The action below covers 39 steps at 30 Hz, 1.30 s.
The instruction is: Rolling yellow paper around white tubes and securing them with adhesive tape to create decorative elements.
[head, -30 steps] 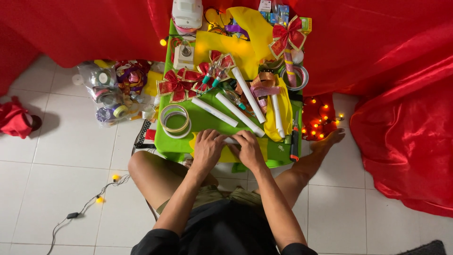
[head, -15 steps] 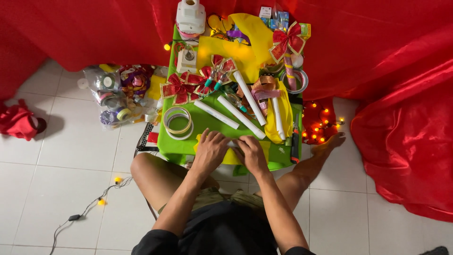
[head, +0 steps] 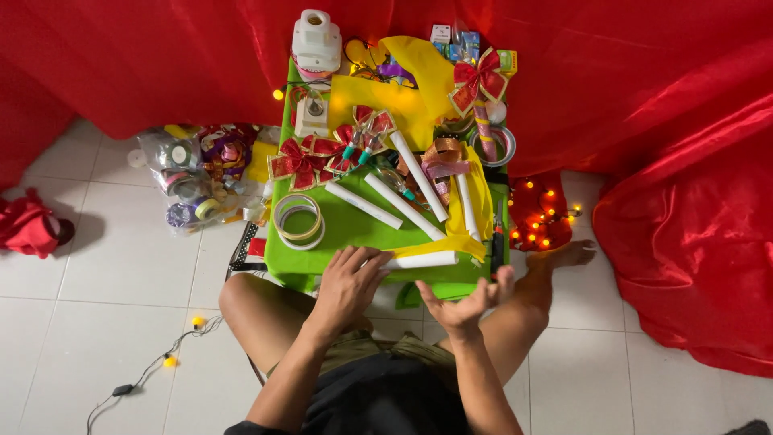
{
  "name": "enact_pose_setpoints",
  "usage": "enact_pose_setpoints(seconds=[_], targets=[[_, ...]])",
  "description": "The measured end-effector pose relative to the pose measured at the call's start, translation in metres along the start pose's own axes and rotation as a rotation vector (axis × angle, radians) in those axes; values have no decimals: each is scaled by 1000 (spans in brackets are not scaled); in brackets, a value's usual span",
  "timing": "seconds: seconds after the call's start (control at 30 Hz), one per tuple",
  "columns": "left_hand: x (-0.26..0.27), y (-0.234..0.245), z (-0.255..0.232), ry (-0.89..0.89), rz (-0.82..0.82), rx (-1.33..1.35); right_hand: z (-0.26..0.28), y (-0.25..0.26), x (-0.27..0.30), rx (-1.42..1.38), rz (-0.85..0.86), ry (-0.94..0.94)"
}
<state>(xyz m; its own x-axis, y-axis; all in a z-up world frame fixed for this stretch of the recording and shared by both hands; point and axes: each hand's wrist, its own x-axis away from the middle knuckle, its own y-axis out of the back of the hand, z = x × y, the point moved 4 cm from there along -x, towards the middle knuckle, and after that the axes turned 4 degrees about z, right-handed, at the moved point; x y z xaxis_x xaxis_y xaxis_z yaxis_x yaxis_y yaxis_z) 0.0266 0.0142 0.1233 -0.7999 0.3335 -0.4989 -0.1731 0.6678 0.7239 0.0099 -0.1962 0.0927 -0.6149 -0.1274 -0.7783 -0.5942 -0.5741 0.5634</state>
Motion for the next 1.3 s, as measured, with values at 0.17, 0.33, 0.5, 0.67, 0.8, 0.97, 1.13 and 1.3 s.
enact_pose_setpoints(seconds=[0.17, 0.33, 0.5, 0.67, 0.8, 0.97, 1.13, 1.3], targets=[[1, 19, -14, 129, 91, 497, -10, 3, 44, -642, -62, -398], [15, 2, -16, 260, 217, 921, -35, -48, 139, -1262, 170, -884], [41, -26, -5, 526, 307, 1210, -7, -24, 91, -1381, 69, -1098], [48, -27, -12, 694, 319, 1328, -6, -23, 76, -1661, 115, -1304], [57, -28, -15, 761, 275, 1345, 6, -26, 63, -1735, 81, -1417], [72, -38, -12, 808, 190, 1322, 35, -10, 29, -1661, 59, -1412], [85, -56, -3, 766, 123, 1233, 54, -5, 14, -1640, 36, -1420], [84, -50, -13, 694, 38, 1017, 58, -6, 18, -1634, -24, -1429]])
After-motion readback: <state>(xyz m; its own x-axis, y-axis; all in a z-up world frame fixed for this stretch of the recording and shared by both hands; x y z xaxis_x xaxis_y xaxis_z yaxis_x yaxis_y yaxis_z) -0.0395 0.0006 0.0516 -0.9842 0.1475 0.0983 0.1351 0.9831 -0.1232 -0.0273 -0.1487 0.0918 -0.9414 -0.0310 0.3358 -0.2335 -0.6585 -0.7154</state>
